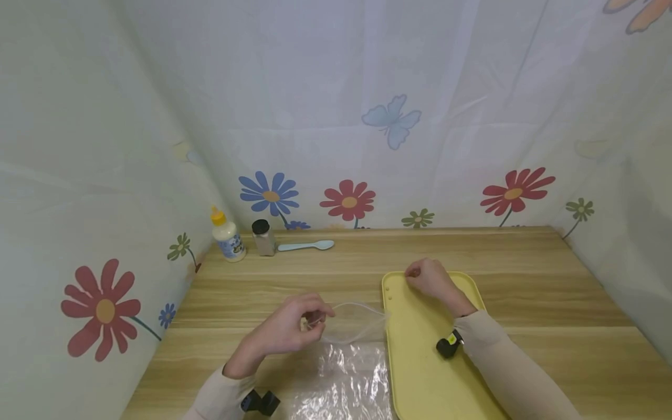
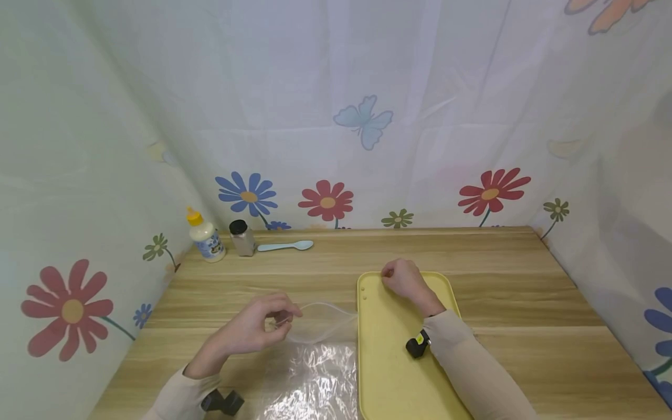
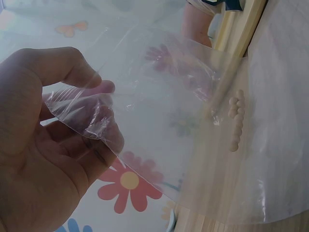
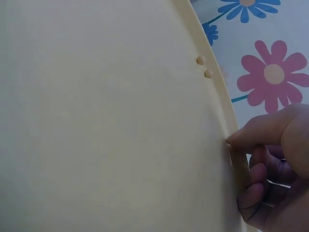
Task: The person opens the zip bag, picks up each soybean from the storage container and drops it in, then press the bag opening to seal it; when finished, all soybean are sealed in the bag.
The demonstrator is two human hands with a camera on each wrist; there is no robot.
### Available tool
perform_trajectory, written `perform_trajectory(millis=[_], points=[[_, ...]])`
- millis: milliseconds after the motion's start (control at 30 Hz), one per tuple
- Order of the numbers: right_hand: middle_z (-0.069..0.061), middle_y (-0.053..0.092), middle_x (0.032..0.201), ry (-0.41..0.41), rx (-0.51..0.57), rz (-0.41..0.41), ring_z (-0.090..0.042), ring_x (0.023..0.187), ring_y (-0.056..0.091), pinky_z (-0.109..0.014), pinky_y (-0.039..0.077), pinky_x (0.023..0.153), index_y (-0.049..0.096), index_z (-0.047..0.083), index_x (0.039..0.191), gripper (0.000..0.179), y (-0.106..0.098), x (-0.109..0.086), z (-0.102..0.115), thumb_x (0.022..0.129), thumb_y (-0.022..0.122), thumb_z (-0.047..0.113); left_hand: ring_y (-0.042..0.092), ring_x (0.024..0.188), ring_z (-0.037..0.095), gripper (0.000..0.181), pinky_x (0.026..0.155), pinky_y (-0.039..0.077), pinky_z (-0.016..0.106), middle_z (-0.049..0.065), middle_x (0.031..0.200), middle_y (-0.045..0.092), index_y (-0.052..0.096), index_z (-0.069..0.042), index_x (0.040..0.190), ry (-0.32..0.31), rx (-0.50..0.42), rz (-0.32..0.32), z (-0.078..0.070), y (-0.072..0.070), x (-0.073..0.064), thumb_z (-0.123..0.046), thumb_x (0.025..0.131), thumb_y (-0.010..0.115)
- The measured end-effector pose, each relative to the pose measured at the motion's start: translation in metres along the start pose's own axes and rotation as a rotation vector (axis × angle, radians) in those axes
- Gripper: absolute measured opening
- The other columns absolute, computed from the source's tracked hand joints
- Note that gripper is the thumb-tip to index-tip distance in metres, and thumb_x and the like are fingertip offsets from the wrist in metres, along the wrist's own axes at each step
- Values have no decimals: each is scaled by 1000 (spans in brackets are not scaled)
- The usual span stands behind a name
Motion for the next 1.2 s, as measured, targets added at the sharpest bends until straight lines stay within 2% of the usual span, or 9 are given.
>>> perform_trajectory(millis=[300, 700, 1200], points=[[-9, 73, 91, 2, -50, 30, -21, 82, 64, -34, 54, 70, 75, 5, 92, 12, -1, 1, 3, 84, 69, 11, 54, 74, 3, 28, 66, 54, 20, -2, 84, 61, 69, -6, 106, 7, -7, -1, -1, 0, 0, -3, 79, 62], [-6, 72, 85, 4, -85, 46, -18, 76, 62, -32, 53, 67, 74, 6, 89, 10, 0, 2, 5, 83, 69, 11, 54, 74, 3, 27, 65, 54, 20, -3, 84, 61, 69, -6, 106, -1, -3, -1, -1, -1, 0, -3, 80, 63], [-5, 71, 82, -24, -57, 27, -16, 71, 59, -28, 50, 62, 74, 5, 88, 9, 0, 0, 6, 83, 68, 10, 54, 74, 3, 28, 65, 54, 21, -3, 84, 61, 69, -9, 106, -12, -5, -2, -3, -2, 0, -3, 80, 63]])
Point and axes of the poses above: each hand's wrist, its own x-axis towards the middle knuckle, its own y-axis out of the palm, z = x × y, the point moved 1 cm from there along x, towards the middle knuckle
